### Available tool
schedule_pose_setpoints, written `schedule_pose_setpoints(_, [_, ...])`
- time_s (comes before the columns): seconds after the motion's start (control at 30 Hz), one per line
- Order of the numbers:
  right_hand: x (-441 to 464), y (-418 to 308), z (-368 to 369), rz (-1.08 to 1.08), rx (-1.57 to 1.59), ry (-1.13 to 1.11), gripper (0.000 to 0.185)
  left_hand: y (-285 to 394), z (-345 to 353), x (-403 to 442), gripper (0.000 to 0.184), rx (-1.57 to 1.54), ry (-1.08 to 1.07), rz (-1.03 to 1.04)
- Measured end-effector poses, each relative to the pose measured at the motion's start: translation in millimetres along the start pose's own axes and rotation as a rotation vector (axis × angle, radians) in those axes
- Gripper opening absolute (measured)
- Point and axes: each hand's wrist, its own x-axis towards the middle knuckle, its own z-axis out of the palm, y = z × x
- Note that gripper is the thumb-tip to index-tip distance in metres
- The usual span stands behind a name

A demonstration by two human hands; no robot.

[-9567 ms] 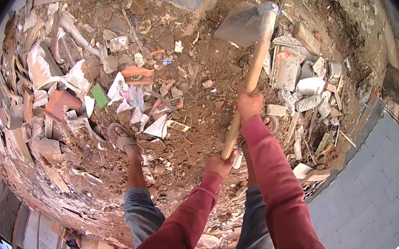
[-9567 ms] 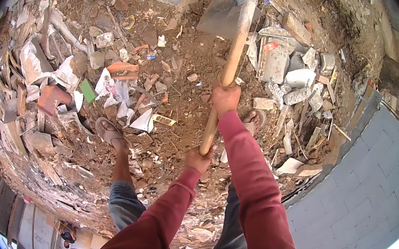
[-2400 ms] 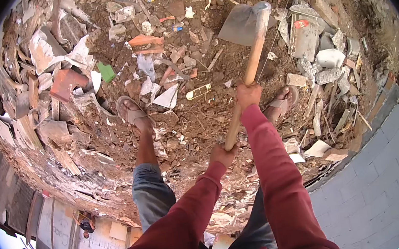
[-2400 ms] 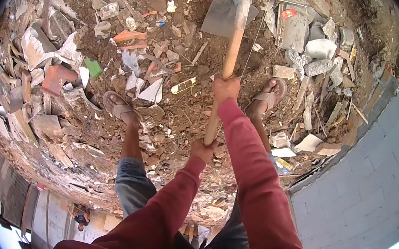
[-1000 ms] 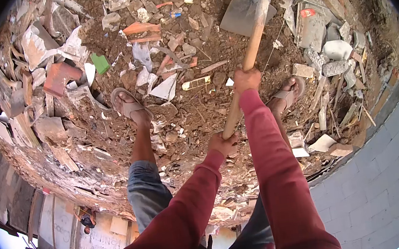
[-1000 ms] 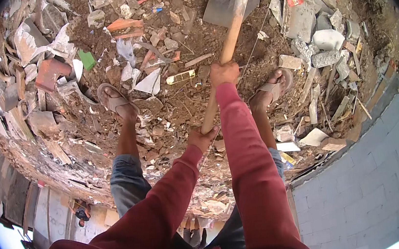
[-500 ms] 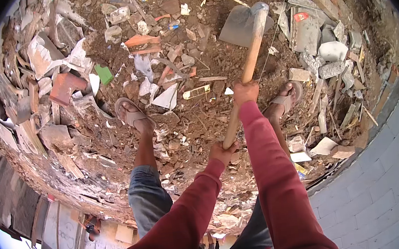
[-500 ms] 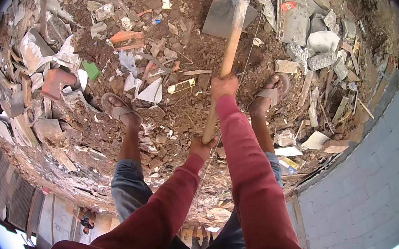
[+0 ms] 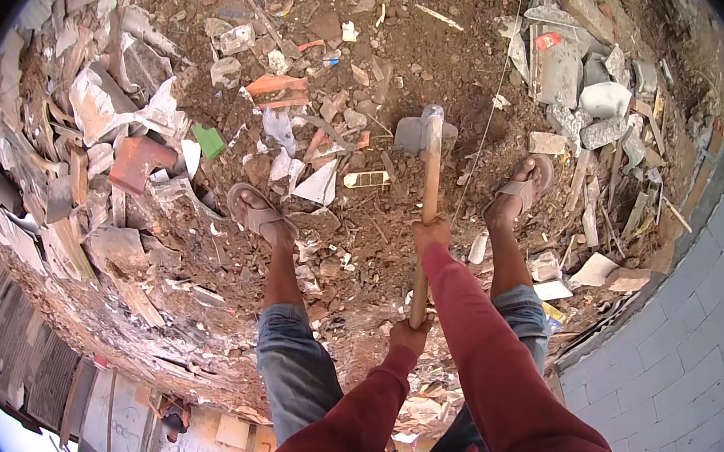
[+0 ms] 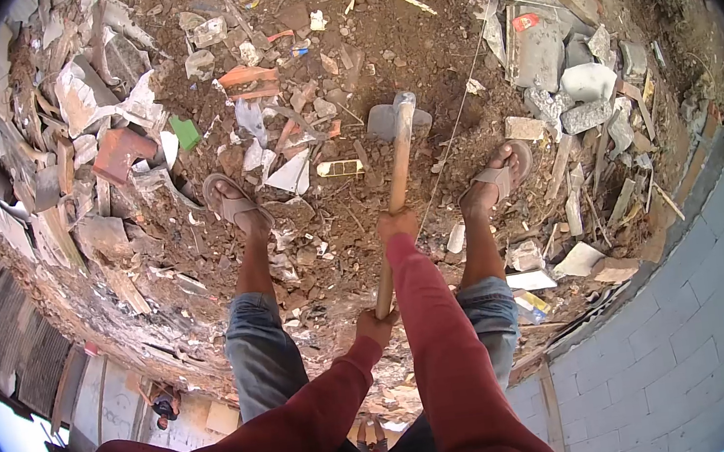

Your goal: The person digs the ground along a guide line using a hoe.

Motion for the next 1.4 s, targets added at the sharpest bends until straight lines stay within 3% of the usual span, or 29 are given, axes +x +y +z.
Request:
schedule_pose_setpoints(0.03, [-22.1,-31.3,-14.0,-0.023,-0.030,0.055,0.029,-4.0,-2.1,-0.1,0.041,-0.001,0.054,0.113])
schedule_pose_setpoints(0.17, [-4.2,-69.8,-30.8,-0.134,0.058,0.256,0.031,38.2,-22.6,31.7,0.042,0.009,-0.061,0.122])
schedule_pose_setpoints(0.23, [38.2,-89.8,-34.4,-0.116,0.230,0.192,0.030,70.7,-26.9,61.3,0.041,0.021,-0.047,0.182])
schedule_pose_setpoints(0.33, [51.5,-101.5,-27.2,-0.023,0.268,0.096,0.029,51.9,-15.5,97.8,0.048,-0.086,-0.160,0.134])
schedule_pose_setpoints(0.4, [19.4,-89.7,-18.5,-0.034,-0.031,0.087,0.031,-11.6,7.9,92.0,0.049,-0.220,-0.102,0.043])
schedule_pose_setpoints(0.5, [-4.7,-30.1,14.3,0.067,-0.139,-0.031,0.025,-18.2,-10.3,35.6,0.052,-0.235,-0.138,-0.235])
schedule_pose_setpoints(0.6, [-1.0,12.4,35.8,0.187,-0.066,-0.034,0.024,-57.7,-10.1,39.0,0.053,-0.026,-0.040,-0.135])
schedule_pose_setpoints(0.7, [16.4,44.8,51.9,0.170,0.007,-0.110,0.021,-35.4,-14.0,27.9,0.052,-0.098,-0.062,-0.184])
schedule_pose_setpoints(0.93, [27.4,16.0,29.8,0.061,-0.170,-0.059,0.017,9.8,-7.6,3.9,0.054,-0.209,-0.089,-0.161])
schedule_pose_setpoints(1.0, [21.8,16.9,33.0,0.042,-0.210,-0.007,0.018,8.2,-14.2,4.5,0.030,-0.235,-0.124,-0.213])
schedule_pose_setpoints(1.03, [27.6,31.0,41.1,0.033,-0.225,0.011,0.018,5.3,-18.0,6.6,0.030,-0.244,-0.125,-0.208])
schedule_pose_setpoints(1.13, [22.4,51.5,58.5,-0.156,-0.264,0.027,0.017,-15.6,-34.4,6.4,0.058,-0.152,-0.130,-0.162])
schedule_pose_setpoints(1.23, [-37.1,35.1,46.1,0.227,0.206,-0.124,0.018,-37.6,-47.9,-12.2,0.065,0.061,-0.061,-0.176])
schedule_pose_setpoints(1.33, [-51.4,15.0,50.4,0.228,0.167,-0.225,0.019,-21.1,-68.6,-19.0,0.064,0.180,-0.038,-0.196])
schedule_pose_setpoints(1.4, [-53.2,-1.2,44.2,0.267,0.166,-0.228,0.017,-4.9,-80.3,-25.6,0.066,0.244,-0.017,-0.062])
